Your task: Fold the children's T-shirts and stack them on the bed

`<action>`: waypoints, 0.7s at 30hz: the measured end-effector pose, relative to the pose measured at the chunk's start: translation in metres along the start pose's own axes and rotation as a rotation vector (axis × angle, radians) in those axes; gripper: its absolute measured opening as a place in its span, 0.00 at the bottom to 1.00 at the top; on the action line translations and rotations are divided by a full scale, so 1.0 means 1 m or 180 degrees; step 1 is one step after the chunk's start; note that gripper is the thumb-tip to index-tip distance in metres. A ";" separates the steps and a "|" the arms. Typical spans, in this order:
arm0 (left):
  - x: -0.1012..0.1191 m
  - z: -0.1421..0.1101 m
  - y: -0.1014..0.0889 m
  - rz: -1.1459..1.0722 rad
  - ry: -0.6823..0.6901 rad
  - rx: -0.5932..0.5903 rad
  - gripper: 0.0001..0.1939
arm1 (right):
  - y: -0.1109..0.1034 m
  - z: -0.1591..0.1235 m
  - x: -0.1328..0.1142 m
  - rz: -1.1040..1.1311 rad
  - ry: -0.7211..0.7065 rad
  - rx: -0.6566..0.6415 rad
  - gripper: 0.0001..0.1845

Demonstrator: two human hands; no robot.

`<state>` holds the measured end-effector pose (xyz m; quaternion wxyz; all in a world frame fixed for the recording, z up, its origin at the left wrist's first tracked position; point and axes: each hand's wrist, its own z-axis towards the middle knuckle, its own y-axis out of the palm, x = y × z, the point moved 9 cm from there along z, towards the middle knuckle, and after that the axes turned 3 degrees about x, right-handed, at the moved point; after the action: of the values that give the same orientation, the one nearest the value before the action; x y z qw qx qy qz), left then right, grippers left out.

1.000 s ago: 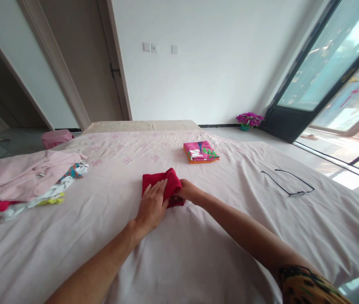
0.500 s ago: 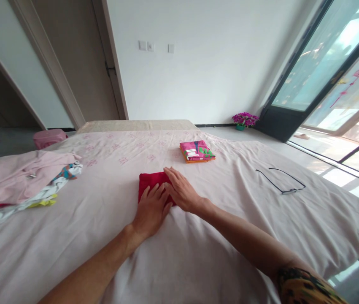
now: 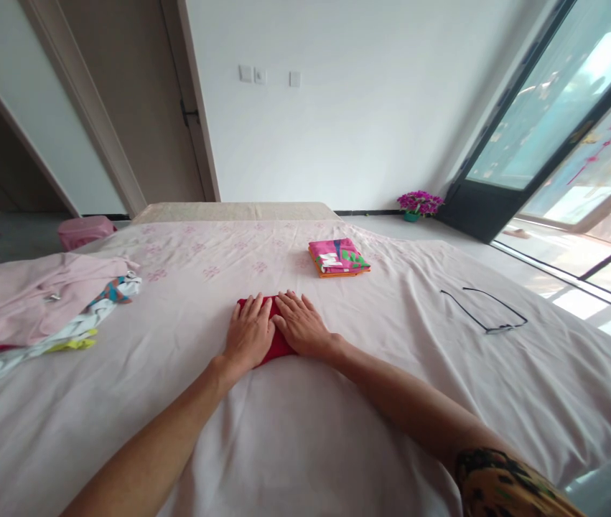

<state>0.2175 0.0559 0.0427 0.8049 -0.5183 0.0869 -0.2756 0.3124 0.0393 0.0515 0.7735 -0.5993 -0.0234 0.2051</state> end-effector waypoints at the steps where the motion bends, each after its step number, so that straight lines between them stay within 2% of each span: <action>1: -0.002 -0.002 0.003 0.0009 0.0019 -0.0021 0.24 | 0.007 0.000 0.004 0.0031 0.0027 -0.0048 0.29; 4: -0.010 -0.006 0.007 -0.0101 0.0114 -0.0013 0.24 | 0.018 -0.001 0.018 0.0092 0.0085 -0.0078 0.29; 10: -0.031 -0.009 0.009 -0.0794 0.0160 -0.0174 0.25 | 0.017 -0.006 0.034 0.0068 0.0209 -0.0120 0.29; 12: -0.040 -0.015 0.004 -0.1148 0.0075 -0.0197 0.25 | 0.016 -0.005 0.034 0.0070 0.0210 -0.0134 0.29; 15: -0.050 -0.033 -0.018 -0.1438 -0.0083 0.0007 0.23 | 0.010 -0.004 0.034 -0.0010 0.0260 -0.0074 0.28; 18: -0.042 -0.056 -0.043 -0.1295 0.0148 0.0213 0.20 | -0.011 -0.005 0.020 -0.0118 -0.0010 0.0231 0.24; 21: -0.028 -0.070 -0.054 -0.1163 0.0304 0.0268 0.22 | -0.028 -0.014 -0.015 0.0165 -0.0699 0.0232 0.19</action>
<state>0.1451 -0.0006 0.0549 0.7574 -0.4776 0.0179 -0.4448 0.3109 0.0164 0.0769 0.7819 -0.5451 -0.0850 0.2901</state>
